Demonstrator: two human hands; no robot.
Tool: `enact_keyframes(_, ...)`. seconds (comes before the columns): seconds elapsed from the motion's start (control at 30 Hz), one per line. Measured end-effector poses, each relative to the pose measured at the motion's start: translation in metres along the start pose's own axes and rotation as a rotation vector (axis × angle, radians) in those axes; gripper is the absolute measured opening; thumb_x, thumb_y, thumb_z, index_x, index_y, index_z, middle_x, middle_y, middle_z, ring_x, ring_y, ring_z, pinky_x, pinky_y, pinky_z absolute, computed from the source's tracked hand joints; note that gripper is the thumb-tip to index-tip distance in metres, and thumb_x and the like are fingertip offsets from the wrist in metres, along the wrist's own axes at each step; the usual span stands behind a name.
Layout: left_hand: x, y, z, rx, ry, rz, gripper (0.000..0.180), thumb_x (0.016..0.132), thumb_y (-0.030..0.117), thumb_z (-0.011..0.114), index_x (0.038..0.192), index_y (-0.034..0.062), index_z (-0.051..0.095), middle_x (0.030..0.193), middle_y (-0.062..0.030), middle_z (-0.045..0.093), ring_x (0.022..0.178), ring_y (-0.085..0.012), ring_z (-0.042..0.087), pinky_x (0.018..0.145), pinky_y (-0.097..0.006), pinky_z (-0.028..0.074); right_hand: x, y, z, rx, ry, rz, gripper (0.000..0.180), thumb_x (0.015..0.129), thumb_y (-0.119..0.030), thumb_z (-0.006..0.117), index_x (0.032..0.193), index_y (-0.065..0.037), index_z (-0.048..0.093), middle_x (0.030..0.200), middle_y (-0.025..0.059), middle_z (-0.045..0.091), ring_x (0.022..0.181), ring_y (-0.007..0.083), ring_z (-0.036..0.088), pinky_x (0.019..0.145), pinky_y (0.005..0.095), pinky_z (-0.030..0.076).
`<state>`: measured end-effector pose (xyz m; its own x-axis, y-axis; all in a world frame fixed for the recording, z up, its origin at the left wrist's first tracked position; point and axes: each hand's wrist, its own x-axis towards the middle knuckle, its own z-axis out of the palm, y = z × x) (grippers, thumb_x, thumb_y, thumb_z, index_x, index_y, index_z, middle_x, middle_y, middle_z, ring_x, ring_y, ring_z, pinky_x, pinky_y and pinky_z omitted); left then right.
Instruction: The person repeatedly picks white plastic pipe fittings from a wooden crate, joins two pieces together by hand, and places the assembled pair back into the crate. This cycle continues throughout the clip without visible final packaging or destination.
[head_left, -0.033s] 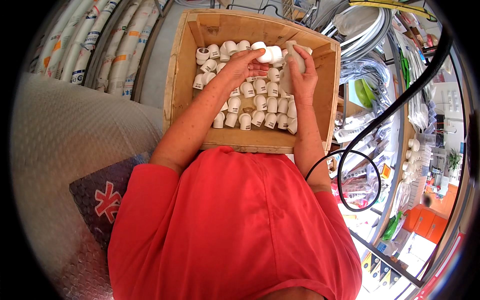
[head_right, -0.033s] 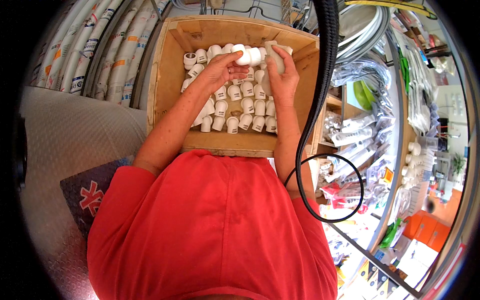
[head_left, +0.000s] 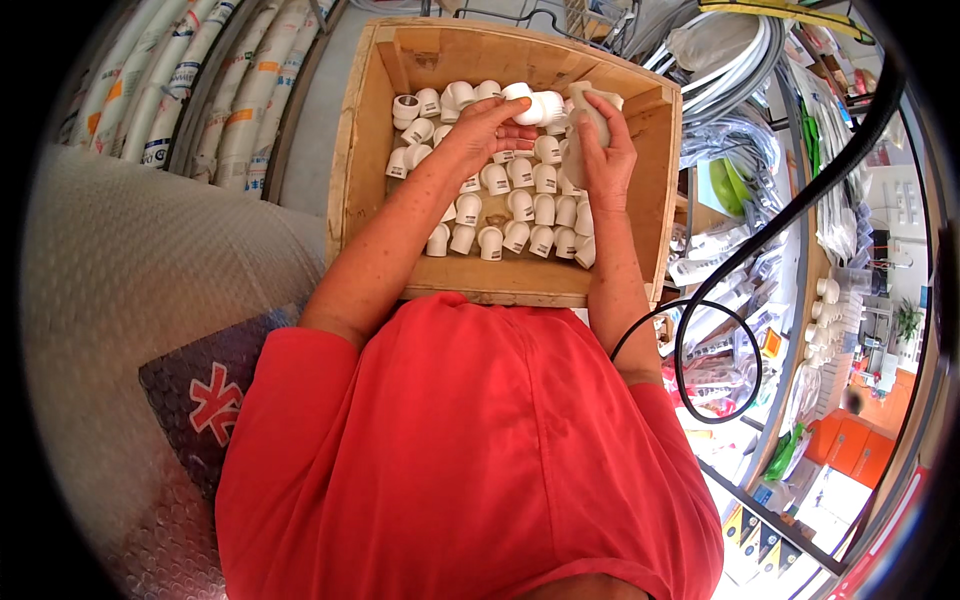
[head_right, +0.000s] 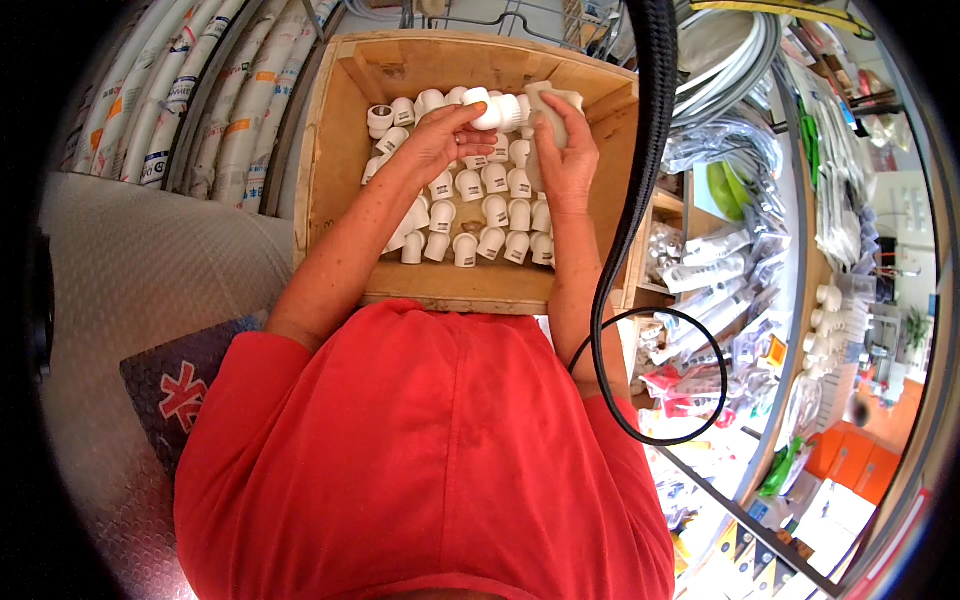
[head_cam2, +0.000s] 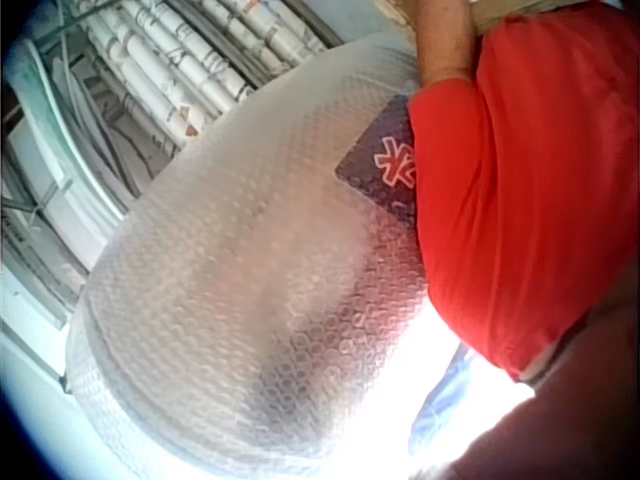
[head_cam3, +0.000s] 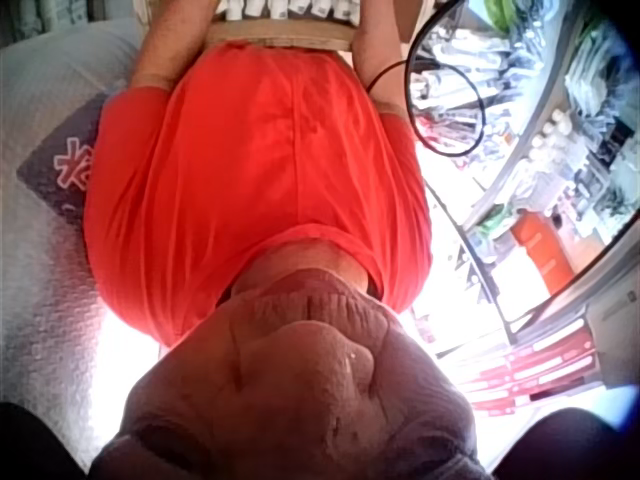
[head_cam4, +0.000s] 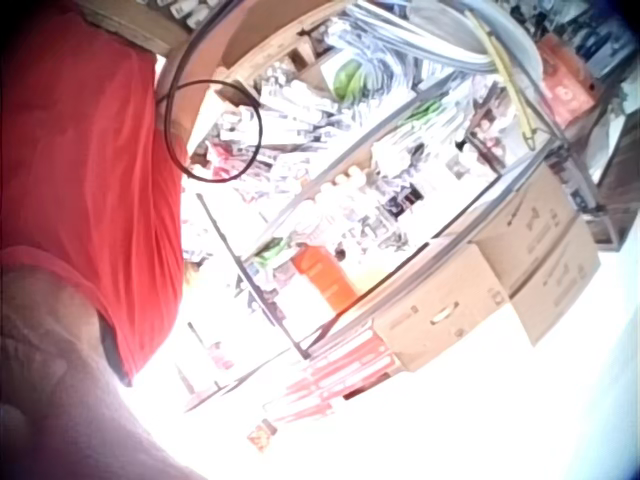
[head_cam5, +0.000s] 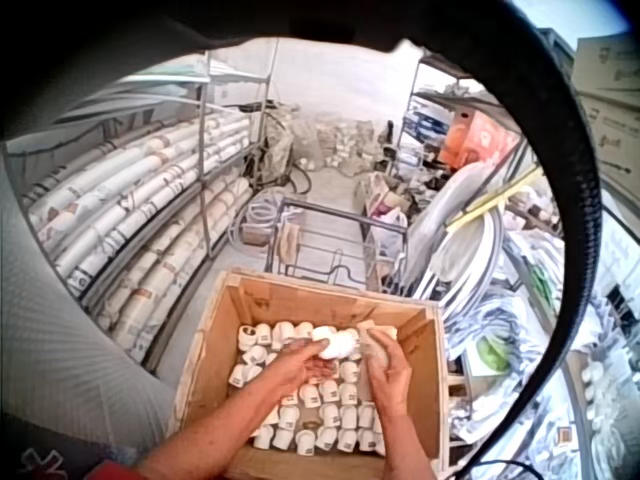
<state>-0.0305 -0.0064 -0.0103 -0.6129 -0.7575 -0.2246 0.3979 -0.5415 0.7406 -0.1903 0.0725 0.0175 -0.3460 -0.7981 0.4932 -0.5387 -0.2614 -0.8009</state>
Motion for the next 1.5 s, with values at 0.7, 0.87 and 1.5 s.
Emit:
enact_keyframes(0.7,0.010,-0.001,-0.006,0.363,0.091,0.243,0.037,0.072,0.009,0.073,0.103,-0.0034,0.056,0.093,-0.0108,0.062,0.079,-0.0163,0.064,0.064,-0.026,0.056,-0.006,-0.007,0.001,-0.498,-0.136,0.209,0.040,0.082,-0.030,0.059,0.121,-0.022,0.052,0.092,0.0151,0.065,0.081,0.0335,0.064,0.071,0.0407,0.051)
enact_keyframes(0.87,0.009,-0.003,-0.001,0.551,0.120,0.311,0.040,0.069,0.009,0.073,0.104,-0.0007,0.056,0.095,-0.0083,0.062,0.080,-0.0134,0.061,0.068,-0.027,0.053,-0.003,-0.002,-0.001,-0.363,0.038,0.079,0.037,0.082,-0.028,0.059,0.118,-0.021,0.054,0.093,0.0164,0.065,0.085,0.0351,0.063,0.073,0.0400,0.050)
enact_keyframes(1.5,0.000,-0.004,0.003,0.854,0.019,0.508,0.037,0.065,-0.003,0.066,0.100,0.0062,0.058,0.104,-0.0072,0.051,0.089,-0.0189,0.058,0.073,-0.029,0.053,-0.006,-0.003,-0.001,-0.354,-0.165,0.200,0.031,0.082,-0.026,0.061,0.112,-0.023,0.060,0.095,0.0147,0.065,0.087,0.0319,0.063,0.074,0.0356,0.050)
